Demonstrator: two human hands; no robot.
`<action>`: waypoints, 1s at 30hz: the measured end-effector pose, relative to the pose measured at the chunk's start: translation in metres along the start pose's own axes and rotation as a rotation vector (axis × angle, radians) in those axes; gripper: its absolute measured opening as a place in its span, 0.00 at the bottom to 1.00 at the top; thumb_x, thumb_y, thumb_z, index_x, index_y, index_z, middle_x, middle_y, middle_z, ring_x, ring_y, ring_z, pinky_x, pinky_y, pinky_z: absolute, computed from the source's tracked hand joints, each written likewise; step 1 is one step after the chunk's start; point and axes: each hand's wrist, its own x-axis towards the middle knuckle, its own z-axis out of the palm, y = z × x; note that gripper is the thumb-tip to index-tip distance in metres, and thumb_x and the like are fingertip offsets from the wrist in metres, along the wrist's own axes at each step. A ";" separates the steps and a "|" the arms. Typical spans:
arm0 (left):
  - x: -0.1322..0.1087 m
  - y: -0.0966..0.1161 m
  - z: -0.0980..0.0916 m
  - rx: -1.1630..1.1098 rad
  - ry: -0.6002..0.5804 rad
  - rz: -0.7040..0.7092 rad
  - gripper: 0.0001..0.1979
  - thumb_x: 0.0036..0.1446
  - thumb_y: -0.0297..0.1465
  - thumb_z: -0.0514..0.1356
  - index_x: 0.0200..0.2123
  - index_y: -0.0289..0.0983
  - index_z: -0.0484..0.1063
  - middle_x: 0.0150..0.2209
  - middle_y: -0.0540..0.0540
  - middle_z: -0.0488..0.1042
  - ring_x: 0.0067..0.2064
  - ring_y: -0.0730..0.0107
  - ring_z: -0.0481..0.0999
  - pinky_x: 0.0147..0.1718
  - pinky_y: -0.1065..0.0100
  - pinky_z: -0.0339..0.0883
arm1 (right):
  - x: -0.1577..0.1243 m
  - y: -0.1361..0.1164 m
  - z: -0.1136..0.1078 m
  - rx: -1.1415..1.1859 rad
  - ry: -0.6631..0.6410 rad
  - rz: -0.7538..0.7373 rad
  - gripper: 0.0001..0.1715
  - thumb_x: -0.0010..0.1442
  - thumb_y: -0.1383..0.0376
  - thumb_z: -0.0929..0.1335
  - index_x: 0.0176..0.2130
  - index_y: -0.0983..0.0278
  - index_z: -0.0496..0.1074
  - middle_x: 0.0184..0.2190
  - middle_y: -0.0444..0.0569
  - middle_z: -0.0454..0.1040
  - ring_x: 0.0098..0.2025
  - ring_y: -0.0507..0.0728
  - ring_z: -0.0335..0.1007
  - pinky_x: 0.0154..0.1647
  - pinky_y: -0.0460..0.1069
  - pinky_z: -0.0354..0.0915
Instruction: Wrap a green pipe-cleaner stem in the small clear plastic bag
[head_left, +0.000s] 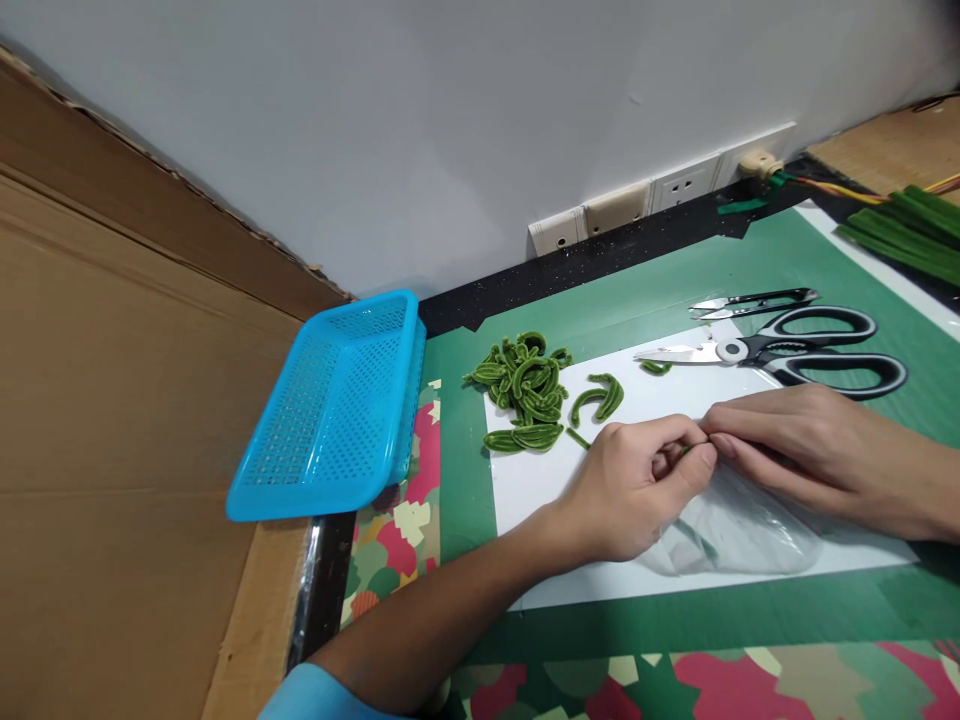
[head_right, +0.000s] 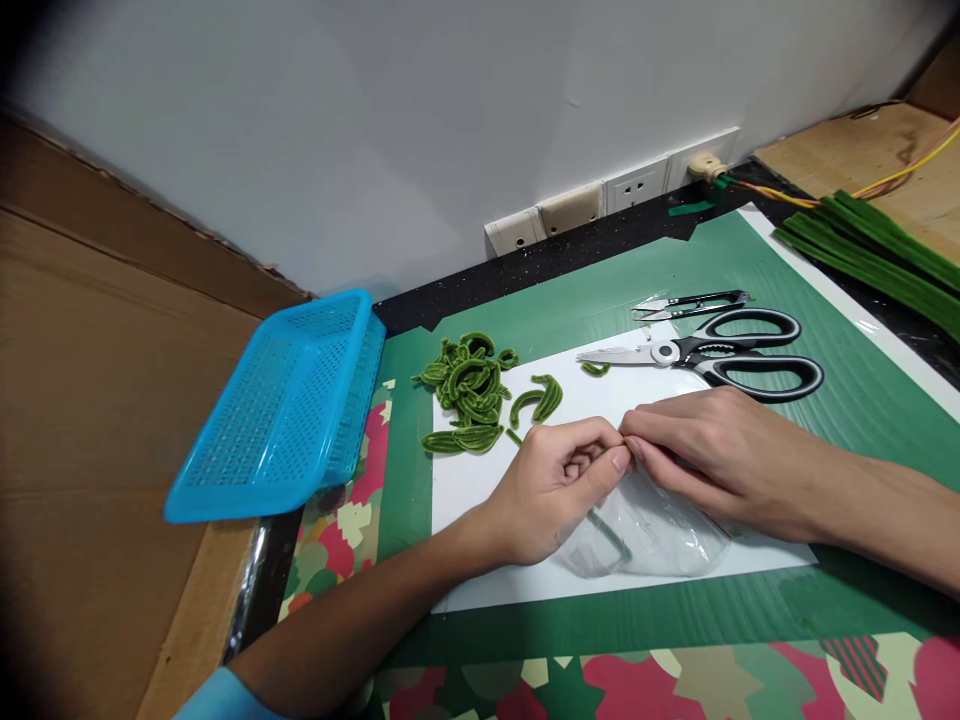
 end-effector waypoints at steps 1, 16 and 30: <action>0.000 0.000 0.000 -0.001 0.000 0.001 0.14 0.69 0.43 0.62 0.37 0.37 0.73 0.28 0.54 0.64 0.29 0.76 0.57 0.30 0.68 0.52 | 0.001 0.000 0.000 0.000 -0.001 0.003 0.13 0.76 0.66 0.62 0.35 0.61 0.64 0.26 0.43 0.68 0.25 0.52 0.62 0.28 0.50 0.52; 0.000 0.000 0.000 -0.004 0.001 -0.007 0.14 0.69 0.42 0.63 0.36 0.37 0.72 0.28 0.54 0.63 0.29 0.76 0.57 0.30 0.69 0.51 | 0.001 0.000 0.000 -0.023 -0.019 0.013 0.15 0.78 0.65 0.61 0.35 0.61 0.63 0.27 0.42 0.67 0.26 0.51 0.61 0.29 0.49 0.52; 0.000 0.001 0.000 0.010 -0.003 -0.004 0.14 0.70 0.41 0.60 0.37 0.37 0.72 0.27 0.54 0.62 0.29 0.76 0.57 0.30 0.69 0.52 | 0.001 0.001 0.000 -0.010 -0.013 0.011 0.15 0.77 0.65 0.61 0.35 0.61 0.65 0.26 0.43 0.68 0.25 0.52 0.62 0.29 0.50 0.52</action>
